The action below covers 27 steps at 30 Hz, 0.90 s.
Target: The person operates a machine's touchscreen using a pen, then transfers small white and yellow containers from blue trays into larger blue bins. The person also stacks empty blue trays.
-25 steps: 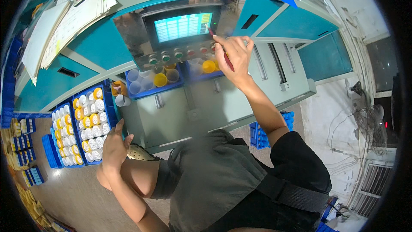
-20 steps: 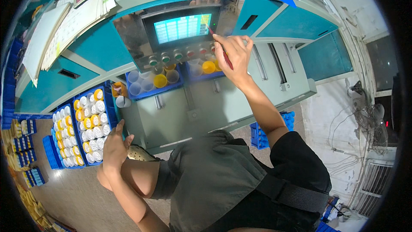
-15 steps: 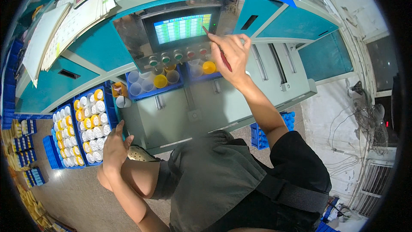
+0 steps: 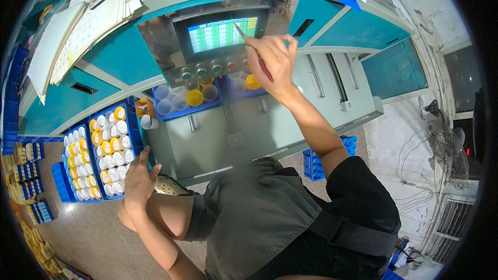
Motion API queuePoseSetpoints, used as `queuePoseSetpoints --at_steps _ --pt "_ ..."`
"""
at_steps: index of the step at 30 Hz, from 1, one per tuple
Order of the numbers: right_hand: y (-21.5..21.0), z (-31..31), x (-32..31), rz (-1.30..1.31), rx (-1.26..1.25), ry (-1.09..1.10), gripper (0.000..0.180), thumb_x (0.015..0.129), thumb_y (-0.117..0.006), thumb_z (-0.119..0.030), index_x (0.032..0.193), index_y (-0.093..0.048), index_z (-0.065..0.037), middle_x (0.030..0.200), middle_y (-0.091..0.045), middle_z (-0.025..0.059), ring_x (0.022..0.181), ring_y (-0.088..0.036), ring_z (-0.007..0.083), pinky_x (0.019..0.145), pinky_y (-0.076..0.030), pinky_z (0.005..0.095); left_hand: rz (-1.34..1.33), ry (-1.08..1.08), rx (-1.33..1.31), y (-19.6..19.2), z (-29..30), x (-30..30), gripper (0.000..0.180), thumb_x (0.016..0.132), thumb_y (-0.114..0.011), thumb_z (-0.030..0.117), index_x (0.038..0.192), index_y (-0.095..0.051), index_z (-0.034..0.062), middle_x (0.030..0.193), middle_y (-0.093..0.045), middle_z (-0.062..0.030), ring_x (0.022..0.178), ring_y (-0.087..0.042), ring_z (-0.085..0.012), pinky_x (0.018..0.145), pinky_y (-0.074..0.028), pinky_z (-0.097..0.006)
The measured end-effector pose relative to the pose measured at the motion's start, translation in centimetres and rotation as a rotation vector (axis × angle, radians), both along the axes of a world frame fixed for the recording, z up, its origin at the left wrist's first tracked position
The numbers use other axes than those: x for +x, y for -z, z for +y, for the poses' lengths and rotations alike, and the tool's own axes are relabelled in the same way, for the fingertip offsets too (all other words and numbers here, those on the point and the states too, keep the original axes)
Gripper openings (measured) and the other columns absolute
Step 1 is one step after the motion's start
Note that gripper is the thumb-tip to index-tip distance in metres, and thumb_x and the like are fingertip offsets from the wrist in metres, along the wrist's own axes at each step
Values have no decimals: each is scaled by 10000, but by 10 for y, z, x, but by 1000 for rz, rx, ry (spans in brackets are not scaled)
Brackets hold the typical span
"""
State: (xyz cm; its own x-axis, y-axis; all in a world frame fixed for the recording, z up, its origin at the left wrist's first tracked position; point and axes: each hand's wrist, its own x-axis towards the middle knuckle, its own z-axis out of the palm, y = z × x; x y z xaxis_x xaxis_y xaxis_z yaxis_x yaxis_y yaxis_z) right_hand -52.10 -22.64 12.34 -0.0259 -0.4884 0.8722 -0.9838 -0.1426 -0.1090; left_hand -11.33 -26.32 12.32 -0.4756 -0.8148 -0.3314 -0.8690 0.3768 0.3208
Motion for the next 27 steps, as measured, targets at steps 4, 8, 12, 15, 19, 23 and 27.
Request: queuePoseSetpoints --at_steps 4,8,12,15,19,23,27 --pt "1 2 0 -10 -3 11 212 800 -745 -48 1008 -746 -86 781 -659 12 773 -624 183 885 -353 409 -10 5 -2 1 -1 0 586 927 -728 227 1435 -524 18 1246 -664 -277 1146 -637 -447 957 -520 -488" --pt "3 8 -2 -50 23 -5 244 819 -732 -14 1054 -755 -73 809 -694 14 797 -634 157 925 -313 384 -23 -3 11 0 -1 0 579 931 -724 227 1431 -526 12 1251 -661 -276 1150 -635 -447 959 -519 -487" --pt "5 12 -3 -39 12 13 216 788 -743 -44 998 -745 -91 769 -667 19 760 -624 189 894 -347 419 0 12 -3 0 -1 -1 577 928 -725 218 1424 -530 -3 1251 -657 -281 1146 -633 -447 959 -517 -485" --pt "7 13 -4 -53 12 10 214 786 -744 -45 995 -745 -90 758 -663 22 752 -622 192 894 -344 420 15 21 -5 0 -1 0 576 926 -725 210 1421 -530 -10 1246 -659 -278 1141 -634 -446 957 -516 -484" --pt "9 15 -5 -55 23 5 209 786 -747 -50 992 -745 -89 743 -658 21 741 -619 193 890 -341 417 12 22 -5 0 -1 0 574 924 -726 205 1419 -532 -10 1243 -661 -268 1133 -637 -445 949 -519 -486" --pt "11 17 -5 -50 38 0 206 791 -747 -50 993 -748 -88 741 -664 19 733 -617 190 892 -341 418 11 14 3 1 -2 0 578 920 -732 211 1417 -532 -8 1242 -660 -268 1120 -643 -448 935 -525 -491" --pt "12 21 -6 -74 49 20 199 801 -738 -45 996 -748 -87 763 -684 17 737 -619 187 901 -341 415 33 30 -6 3 -2 2 587 918 -735 219 1418 -527 -8 1236 -662 -268 1113 -647 -448 927 -528 -495"
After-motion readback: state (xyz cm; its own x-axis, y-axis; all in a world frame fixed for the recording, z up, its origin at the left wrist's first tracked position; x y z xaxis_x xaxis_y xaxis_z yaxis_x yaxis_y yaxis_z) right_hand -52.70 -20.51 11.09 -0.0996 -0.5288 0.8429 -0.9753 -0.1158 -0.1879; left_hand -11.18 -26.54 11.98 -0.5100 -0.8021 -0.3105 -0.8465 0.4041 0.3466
